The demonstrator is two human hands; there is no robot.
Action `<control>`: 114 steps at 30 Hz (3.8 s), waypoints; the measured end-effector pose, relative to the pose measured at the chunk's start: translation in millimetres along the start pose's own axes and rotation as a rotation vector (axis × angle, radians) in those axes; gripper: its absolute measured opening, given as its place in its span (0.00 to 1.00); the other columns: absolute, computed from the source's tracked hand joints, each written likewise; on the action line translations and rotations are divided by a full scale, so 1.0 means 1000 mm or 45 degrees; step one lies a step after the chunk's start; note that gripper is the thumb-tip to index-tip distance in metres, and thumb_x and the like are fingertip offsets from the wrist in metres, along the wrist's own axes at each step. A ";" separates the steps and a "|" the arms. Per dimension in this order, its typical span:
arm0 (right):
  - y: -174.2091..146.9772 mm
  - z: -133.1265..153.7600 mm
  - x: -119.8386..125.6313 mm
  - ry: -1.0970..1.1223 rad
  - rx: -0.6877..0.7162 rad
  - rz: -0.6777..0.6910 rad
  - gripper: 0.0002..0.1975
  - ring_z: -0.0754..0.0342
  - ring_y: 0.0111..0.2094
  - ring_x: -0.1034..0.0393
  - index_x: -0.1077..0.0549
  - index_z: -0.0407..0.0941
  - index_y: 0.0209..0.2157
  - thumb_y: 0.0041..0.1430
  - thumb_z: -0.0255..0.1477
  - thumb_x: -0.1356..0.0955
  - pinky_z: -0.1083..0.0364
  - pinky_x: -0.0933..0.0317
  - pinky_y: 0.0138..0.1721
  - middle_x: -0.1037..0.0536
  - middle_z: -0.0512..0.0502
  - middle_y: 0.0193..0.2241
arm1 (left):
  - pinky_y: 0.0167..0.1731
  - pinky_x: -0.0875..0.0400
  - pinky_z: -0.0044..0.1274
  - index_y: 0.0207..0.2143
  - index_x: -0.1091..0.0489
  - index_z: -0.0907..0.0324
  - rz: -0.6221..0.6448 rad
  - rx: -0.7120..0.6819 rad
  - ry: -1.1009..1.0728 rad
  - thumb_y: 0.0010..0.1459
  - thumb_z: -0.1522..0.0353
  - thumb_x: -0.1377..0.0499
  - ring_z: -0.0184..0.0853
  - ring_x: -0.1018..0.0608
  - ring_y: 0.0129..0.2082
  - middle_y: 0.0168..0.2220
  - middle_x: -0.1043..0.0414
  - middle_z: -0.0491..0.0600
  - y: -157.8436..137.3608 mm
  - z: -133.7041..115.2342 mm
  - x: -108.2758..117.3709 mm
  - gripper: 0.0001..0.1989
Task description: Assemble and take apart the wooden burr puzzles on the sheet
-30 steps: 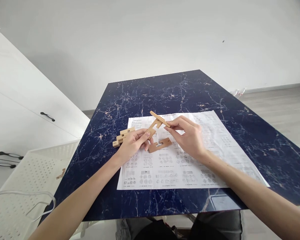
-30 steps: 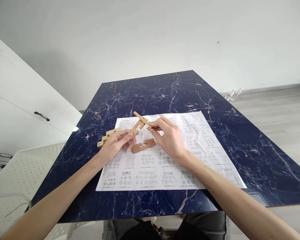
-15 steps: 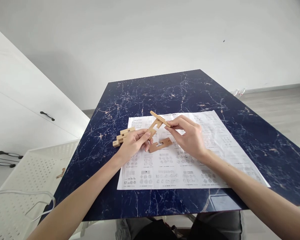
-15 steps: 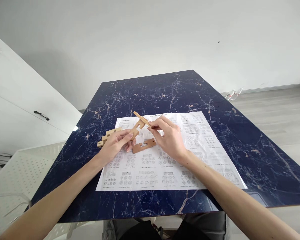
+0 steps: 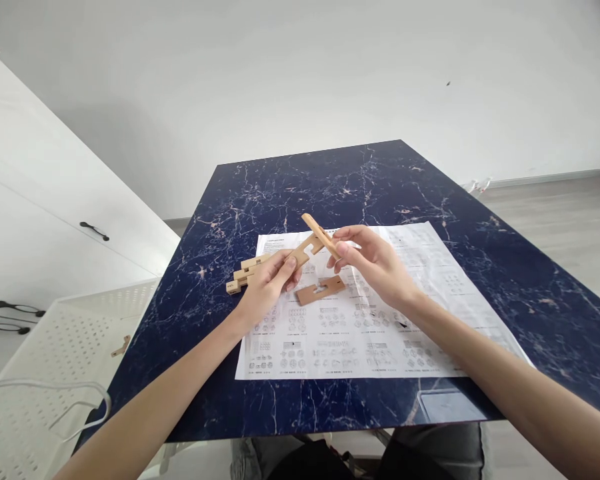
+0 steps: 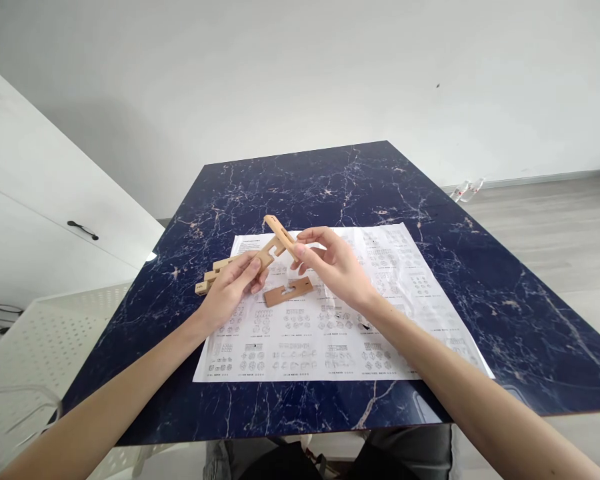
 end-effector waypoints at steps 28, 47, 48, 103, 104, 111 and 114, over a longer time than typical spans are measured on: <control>-0.009 -0.014 0.002 0.960 -0.549 0.828 0.15 0.66 0.12 0.52 0.23 0.41 0.38 0.74 0.38 0.32 0.64 0.53 0.13 0.41 0.61 0.18 | 0.29 0.38 0.24 0.48 0.29 0.58 0.186 -0.098 -0.076 0.75 0.54 0.44 0.30 0.35 0.28 0.31 0.38 0.44 -0.005 0.000 0.004 0.16; -0.013 -0.011 -0.012 0.942 -0.555 0.725 0.17 0.65 0.13 0.56 0.26 0.42 0.35 0.74 0.40 0.33 0.65 0.52 0.14 0.42 0.62 0.16 | 0.32 0.37 0.25 0.46 0.29 0.58 0.105 -0.172 -0.012 0.76 0.56 0.46 0.30 0.36 0.28 0.29 0.39 0.43 -0.002 0.005 0.002 0.15; -0.013 -0.011 -0.012 0.951 -0.553 0.731 0.17 0.65 0.13 0.56 0.26 0.42 0.35 0.74 0.40 0.33 0.64 0.52 0.14 0.42 0.62 0.16 | 0.32 0.36 0.25 0.45 0.29 0.58 0.100 -0.160 -0.025 0.76 0.56 0.46 0.31 0.36 0.28 0.29 0.39 0.43 -0.002 0.005 0.001 0.15; -0.014 -0.016 -0.026 0.886 -0.654 0.745 0.20 0.63 0.14 0.47 0.26 0.42 0.36 0.74 0.45 0.32 0.62 0.50 0.16 0.30 0.56 0.17 | 0.27 0.43 0.23 0.41 0.32 0.59 0.143 -0.086 -0.110 0.74 0.53 0.44 0.29 0.38 0.25 0.27 0.39 0.42 -0.001 0.000 -0.010 0.18; -0.014 -0.016 -0.026 0.870 -0.654 0.745 0.20 0.63 0.14 0.47 0.26 0.42 0.36 0.74 0.45 0.33 0.62 0.50 0.16 0.30 0.57 0.17 | 0.27 0.42 0.23 0.41 0.32 0.59 0.136 -0.088 -0.116 0.74 0.53 0.44 0.29 0.38 0.25 0.27 0.39 0.42 -0.002 0.000 -0.010 0.18; -0.018 -0.015 -0.027 0.789 -0.642 0.762 0.21 0.63 0.13 0.47 0.27 0.42 0.36 0.74 0.47 0.34 0.62 0.51 0.16 0.30 0.57 0.17 | 0.25 0.45 0.23 0.45 0.33 0.59 0.130 -0.043 -0.249 0.74 0.54 0.43 0.27 0.41 0.24 0.28 0.39 0.41 -0.005 0.006 -0.013 0.17; -0.018 -0.012 -0.028 0.736 -0.615 0.704 0.22 0.63 0.14 0.46 0.27 0.42 0.35 0.74 0.47 0.33 0.62 0.49 0.17 0.30 0.57 0.16 | 0.24 0.47 0.23 0.46 0.33 0.59 0.113 -0.018 -0.307 0.73 0.54 0.42 0.27 0.42 0.23 0.28 0.39 0.41 -0.005 0.009 -0.014 0.17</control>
Point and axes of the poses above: each hand's wrist, its own y-axis towards the middle knuckle, its own x-axis out of the back of the hand, z = x × y, the point moved 1 cm from there along y, towards the middle knuckle
